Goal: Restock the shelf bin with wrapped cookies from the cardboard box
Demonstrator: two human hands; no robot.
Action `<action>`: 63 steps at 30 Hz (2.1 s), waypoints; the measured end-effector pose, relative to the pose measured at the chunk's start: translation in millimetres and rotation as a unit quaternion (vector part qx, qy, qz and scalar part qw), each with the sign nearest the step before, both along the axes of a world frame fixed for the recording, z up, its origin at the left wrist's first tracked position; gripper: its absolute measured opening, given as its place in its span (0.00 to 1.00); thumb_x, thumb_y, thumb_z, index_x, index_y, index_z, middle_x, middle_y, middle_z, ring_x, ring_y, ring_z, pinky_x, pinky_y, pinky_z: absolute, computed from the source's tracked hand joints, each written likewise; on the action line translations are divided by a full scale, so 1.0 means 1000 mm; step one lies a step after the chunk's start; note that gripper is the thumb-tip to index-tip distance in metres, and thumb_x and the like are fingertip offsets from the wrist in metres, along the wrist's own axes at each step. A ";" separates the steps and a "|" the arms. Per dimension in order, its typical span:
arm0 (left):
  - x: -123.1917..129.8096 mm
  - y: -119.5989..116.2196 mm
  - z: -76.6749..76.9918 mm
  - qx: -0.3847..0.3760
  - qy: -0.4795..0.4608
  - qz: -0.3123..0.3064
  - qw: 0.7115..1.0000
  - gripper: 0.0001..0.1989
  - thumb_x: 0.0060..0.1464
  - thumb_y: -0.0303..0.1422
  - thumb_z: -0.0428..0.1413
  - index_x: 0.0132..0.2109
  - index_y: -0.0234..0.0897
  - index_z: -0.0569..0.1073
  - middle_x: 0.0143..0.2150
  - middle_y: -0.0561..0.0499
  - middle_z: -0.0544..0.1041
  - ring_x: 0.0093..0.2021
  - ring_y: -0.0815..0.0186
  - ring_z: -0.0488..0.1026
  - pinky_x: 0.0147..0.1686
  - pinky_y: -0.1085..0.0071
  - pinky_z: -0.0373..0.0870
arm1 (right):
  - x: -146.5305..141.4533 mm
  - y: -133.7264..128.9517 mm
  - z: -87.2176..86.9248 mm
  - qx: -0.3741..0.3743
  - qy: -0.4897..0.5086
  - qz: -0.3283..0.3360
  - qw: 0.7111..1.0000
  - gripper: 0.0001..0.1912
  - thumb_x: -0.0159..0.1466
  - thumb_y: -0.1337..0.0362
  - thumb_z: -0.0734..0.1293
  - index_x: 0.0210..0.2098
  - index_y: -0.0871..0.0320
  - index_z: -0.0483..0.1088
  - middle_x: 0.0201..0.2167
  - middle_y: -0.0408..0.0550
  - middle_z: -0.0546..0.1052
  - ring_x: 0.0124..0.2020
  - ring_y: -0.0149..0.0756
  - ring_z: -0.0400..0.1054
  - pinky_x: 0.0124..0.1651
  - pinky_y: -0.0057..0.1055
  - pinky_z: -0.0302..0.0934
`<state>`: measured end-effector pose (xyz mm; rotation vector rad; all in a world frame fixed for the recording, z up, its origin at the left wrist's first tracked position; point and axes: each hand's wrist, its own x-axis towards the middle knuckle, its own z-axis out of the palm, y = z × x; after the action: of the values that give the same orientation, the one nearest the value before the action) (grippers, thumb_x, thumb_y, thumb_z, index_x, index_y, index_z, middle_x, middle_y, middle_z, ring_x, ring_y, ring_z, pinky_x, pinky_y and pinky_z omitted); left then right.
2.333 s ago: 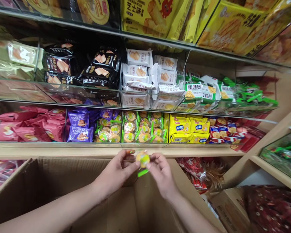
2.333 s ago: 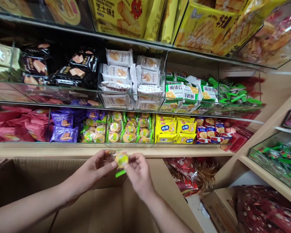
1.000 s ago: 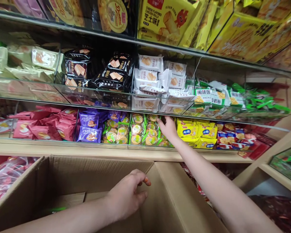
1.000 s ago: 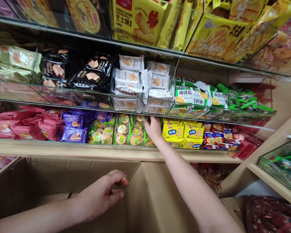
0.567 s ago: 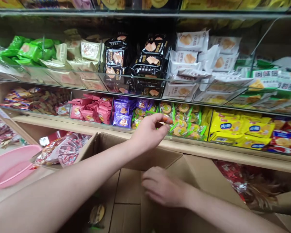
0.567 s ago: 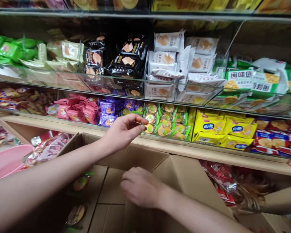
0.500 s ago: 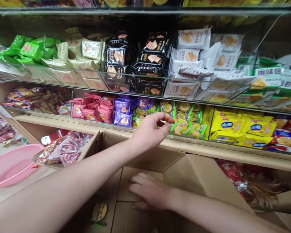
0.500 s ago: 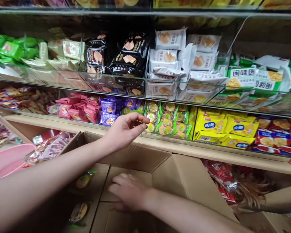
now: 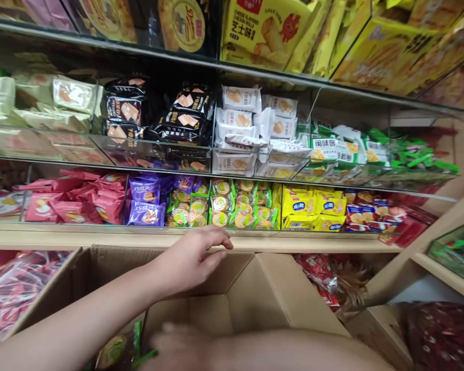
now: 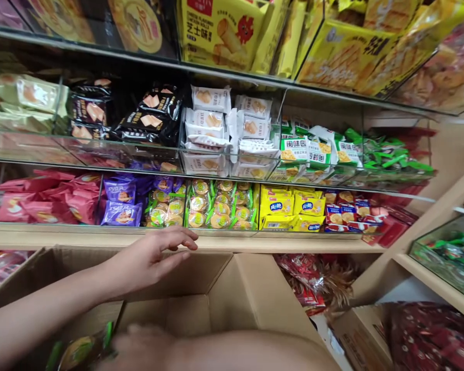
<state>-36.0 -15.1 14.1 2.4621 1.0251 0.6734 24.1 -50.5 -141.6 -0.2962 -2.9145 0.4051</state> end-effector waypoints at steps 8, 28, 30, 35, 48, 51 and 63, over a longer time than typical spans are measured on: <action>-0.006 0.004 -0.023 -0.299 -0.101 0.046 0.948 0.28 0.48 0.37 0.53 0.55 0.35 0.55 0.46 0.44 0.71 0.46 0.61 0.69 0.43 0.65 0.65 | 0.107 0.035 0.061 -0.137 0.414 -0.344 0.832 0.23 0.51 0.68 0.67 0.47 0.55 0.61 0.44 0.49 0.65 0.46 0.38 0.62 0.49 0.36 0.58; 0.024 0.000 -0.037 -0.390 -0.222 0.083 0.890 0.18 0.38 0.38 0.61 0.36 0.35 0.66 0.29 0.55 0.71 0.34 0.67 0.68 0.35 0.72 0.62 | 0.121 0.022 0.027 -0.323 0.562 -0.335 0.684 0.12 0.58 0.64 0.64 0.42 0.57 0.63 0.34 0.46 0.73 0.31 0.31 0.69 0.31 0.28 0.66; 0.024 -0.003 -0.034 -0.447 -0.256 0.103 0.851 0.23 0.40 0.42 0.59 0.43 0.38 0.64 0.34 0.53 0.72 0.36 0.67 0.69 0.38 0.71 0.63 | 0.123 0.019 0.028 -0.221 0.568 -0.345 0.714 0.13 0.57 0.68 0.64 0.43 0.55 0.63 0.38 0.48 0.71 0.38 0.34 0.68 0.38 0.31 0.65; 0.023 -0.009 -0.026 -0.549 -0.318 0.111 0.765 0.22 0.44 0.38 0.59 0.45 0.37 0.61 0.34 0.52 0.73 0.29 0.72 0.70 0.37 0.70 0.65 | 0.126 0.008 0.033 -0.035 0.471 -0.304 0.827 0.18 0.55 0.75 0.62 0.43 0.54 0.64 0.46 0.50 0.64 0.50 0.40 0.59 0.51 0.40 0.57; 0.024 -0.005 -0.033 -0.503 -0.311 0.083 0.802 0.21 0.42 0.33 0.60 0.43 0.34 0.64 0.33 0.53 0.72 0.29 0.73 0.69 0.36 0.71 0.64 | 0.113 0.016 0.030 -0.363 0.529 -0.310 0.702 0.12 0.58 0.62 0.63 0.41 0.58 0.62 0.37 0.49 0.70 0.38 0.33 0.67 0.41 0.31 0.64; 0.027 -0.006 -0.035 -0.477 -0.252 0.095 0.836 0.19 0.43 0.35 0.59 0.42 0.32 0.65 0.30 0.54 0.71 0.26 0.74 0.65 0.33 0.72 0.63 | 0.116 0.015 0.034 -0.323 0.517 -0.318 0.726 0.19 0.56 0.65 0.64 0.47 0.57 0.59 0.40 0.50 0.69 0.39 0.33 0.66 0.39 0.30 0.63; 0.023 -0.010 -0.038 -0.283 -0.202 0.120 0.930 0.21 0.46 0.39 0.54 0.47 0.37 0.61 0.38 0.50 0.69 0.32 0.68 0.66 0.34 0.70 0.63 | 0.152 0.040 0.070 -0.290 0.588 -0.385 0.650 0.20 0.50 0.61 0.69 0.38 0.58 0.59 0.35 0.50 0.74 0.35 0.36 0.70 0.39 0.35 0.64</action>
<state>-12.9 -25.1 -24.0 1.6380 1.1588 0.7837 175.8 -10.8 -71.7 -0.8816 -1.1437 0.8973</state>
